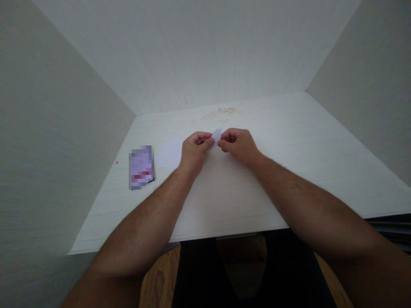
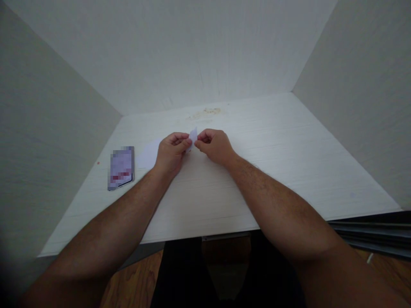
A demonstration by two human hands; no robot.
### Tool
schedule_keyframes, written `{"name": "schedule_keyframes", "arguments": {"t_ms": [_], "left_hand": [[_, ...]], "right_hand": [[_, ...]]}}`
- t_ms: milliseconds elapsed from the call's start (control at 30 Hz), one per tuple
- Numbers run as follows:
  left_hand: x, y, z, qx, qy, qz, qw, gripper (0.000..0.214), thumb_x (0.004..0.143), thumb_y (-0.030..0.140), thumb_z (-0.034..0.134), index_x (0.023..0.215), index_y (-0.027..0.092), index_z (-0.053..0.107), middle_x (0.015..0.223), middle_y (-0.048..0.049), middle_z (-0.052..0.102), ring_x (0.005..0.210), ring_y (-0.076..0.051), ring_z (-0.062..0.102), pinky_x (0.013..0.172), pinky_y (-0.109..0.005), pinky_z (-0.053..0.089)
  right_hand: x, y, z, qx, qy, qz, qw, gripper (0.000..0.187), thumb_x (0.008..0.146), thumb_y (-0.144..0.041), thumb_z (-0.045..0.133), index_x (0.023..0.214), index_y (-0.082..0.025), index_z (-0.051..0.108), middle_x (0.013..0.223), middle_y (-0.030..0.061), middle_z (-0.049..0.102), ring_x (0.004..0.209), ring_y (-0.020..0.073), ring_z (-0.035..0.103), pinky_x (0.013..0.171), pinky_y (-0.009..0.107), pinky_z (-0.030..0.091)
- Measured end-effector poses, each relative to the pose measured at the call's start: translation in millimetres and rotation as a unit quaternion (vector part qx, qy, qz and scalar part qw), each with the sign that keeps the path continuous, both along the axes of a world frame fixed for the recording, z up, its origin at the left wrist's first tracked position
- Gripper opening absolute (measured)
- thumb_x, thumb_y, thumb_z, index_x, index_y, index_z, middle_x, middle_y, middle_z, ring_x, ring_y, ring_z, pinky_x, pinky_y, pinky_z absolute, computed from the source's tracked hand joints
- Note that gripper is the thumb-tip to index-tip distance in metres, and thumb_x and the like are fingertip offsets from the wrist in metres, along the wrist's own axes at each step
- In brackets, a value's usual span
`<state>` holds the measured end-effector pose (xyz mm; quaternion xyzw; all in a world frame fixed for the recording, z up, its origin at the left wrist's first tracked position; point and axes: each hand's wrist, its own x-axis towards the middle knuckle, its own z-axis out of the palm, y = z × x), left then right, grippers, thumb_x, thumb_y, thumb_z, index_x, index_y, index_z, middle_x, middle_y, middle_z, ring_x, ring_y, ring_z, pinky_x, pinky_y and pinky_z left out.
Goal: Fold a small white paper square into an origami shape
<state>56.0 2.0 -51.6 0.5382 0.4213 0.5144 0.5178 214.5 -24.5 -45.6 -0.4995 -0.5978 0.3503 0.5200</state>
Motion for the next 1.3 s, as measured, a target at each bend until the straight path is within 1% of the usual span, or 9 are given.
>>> {"name": "schedule_keyframes", "arguments": {"t_ms": [133, 267, 367, 600, 733, 900, 1067, 1167, 1300], "left_hand": [[-1, -2, 0.9, 0.029, 0.067, -0.017, 0.997, 0.018, 0.065, 0.026, 0.075, 0.080, 0.019, 0.070, 0.072, 0.0006, 0.069, 0.061, -0.011, 0.059, 0.058, -0.024, 0.046], [-1, -6, 6.1, 0.039, 0.118, -0.014, 0.992, 0.015, 0.071, 0.031, 0.073, 0.065, 0.018, 0.067, 0.059, 0.0014, 0.062, 0.050, -0.009, 0.050, 0.048, -0.023, 0.038], [-1, -8, 8.6, 0.032, 0.108, -0.010, 0.994, 0.019, 0.075, 0.034, 0.070, 0.066, 0.017, 0.069, 0.057, 0.0002, 0.062, 0.047, -0.009, 0.049, 0.046, -0.023, 0.038], [3, -12, 12.0, -0.001, 0.071, -0.018, 0.997, 0.016, 0.074, 0.030, 0.070, 0.078, 0.015, 0.074, 0.066, -0.0049, 0.071, 0.059, -0.013, 0.064, 0.053, -0.024, 0.049], [4, -14, 14.9, -0.018, 0.062, -0.019, 0.998, 0.016, 0.074, 0.029, 0.070, 0.077, 0.013, 0.072, 0.068, -0.0066, 0.071, 0.062, -0.015, 0.068, 0.053, -0.024, 0.051], [4, -12, 10.6, -0.033, 0.047, -0.027, 0.998, 0.018, 0.075, 0.030, 0.071, 0.077, 0.013, 0.071, 0.070, -0.0076, 0.072, 0.063, -0.015, 0.069, 0.052, -0.024, 0.051], [2, -9, 5.8, -0.008, 0.083, -0.010, 0.996, 0.023, 0.075, 0.035, 0.072, 0.071, 0.013, 0.071, 0.063, -0.0054, 0.069, 0.052, -0.011, 0.061, 0.049, -0.023, 0.046], [2, -10, 8.2, 0.005, 0.108, -0.005, 0.994, 0.025, 0.076, 0.038, 0.071, 0.071, 0.013, 0.071, 0.062, -0.0048, 0.069, 0.050, -0.010, 0.058, 0.049, -0.023, 0.046], [4, -13, 14.0, -0.017, 0.092, -0.009, 0.996, 0.023, 0.076, 0.034, 0.070, 0.075, 0.011, 0.073, 0.064, -0.0060, 0.070, 0.054, -0.012, 0.063, 0.052, -0.024, 0.050]], "right_hand": [[-1, 1, 2.0, 0.020, 0.005, -0.027, 0.999, 0.009, 0.075, -0.026, 0.066, 0.077, -0.018, 0.066, 0.060, -0.0015, 0.064, 0.054, 0.0117, 0.057, 0.053, 0.026, 0.045], [-2, -1, 1.9, 0.056, -0.028, -0.061, 0.996, 0.010, 0.075, -0.027, 0.067, 0.081, -0.019, 0.068, 0.069, -0.0004, 0.068, 0.062, 0.0129, 0.060, 0.061, 0.028, 0.049], [-4, -4, 1.3, 0.074, -0.052, -0.085, 0.992, 0.012, 0.075, -0.027, 0.068, 0.086, -0.020, 0.068, 0.075, 0.0004, 0.070, 0.068, 0.0142, 0.063, 0.067, 0.031, 0.051], [-5, -4, 0.4, 0.113, -0.103, -0.114, 0.982, 0.004, 0.078, -0.023, 0.066, 0.080, -0.021, 0.068, 0.075, -0.0002, 0.069, 0.067, 0.0140, 0.061, 0.068, 0.032, 0.050], [-5, -5, 1.3, 0.127, -0.136, -0.119, 0.975, 0.005, 0.079, -0.024, 0.065, 0.080, -0.022, 0.069, 0.076, 0.0001, 0.069, 0.069, 0.0146, 0.061, 0.068, 0.032, 0.049], [-5, -6, 0.9, 0.136, -0.152, -0.120, 0.972, 0.007, 0.082, -0.025, 0.064, 0.081, -0.022, 0.070, 0.077, 0.0004, 0.069, 0.071, 0.0152, 0.061, 0.070, 0.032, 0.048], [-4, -5, 0.0, 0.168, -0.164, -0.121, 0.964, 0.007, 0.082, -0.024, 0.065, 0.078, -0.021, 0.071, 0.073, -0.0003, 0.069, 0.068, 0.0139, 0.060, 0.067, 0.030, 0.047], [-3, -4, -0.8, 0.192, -0.181, -0.126, 0.956, 0.007, 0.082, -0.023, 0.066, 0.078, -0.021, 0.071, 0.072, -0.0011, 0.068, 0.066, 0.0130, 0.060, 0.066, 0.029, 0.046], [-3, -4, -1.1, 0.197, -0.202, -0.131, 0.950, 0.007, 0.083, -0.023, 0.066, 0.079, -0.022, 0.072, 0.072, -0.0016, 0.069, 0.066, 0.0126, 0.059, 0.066, 0.029, 0.046]]}}
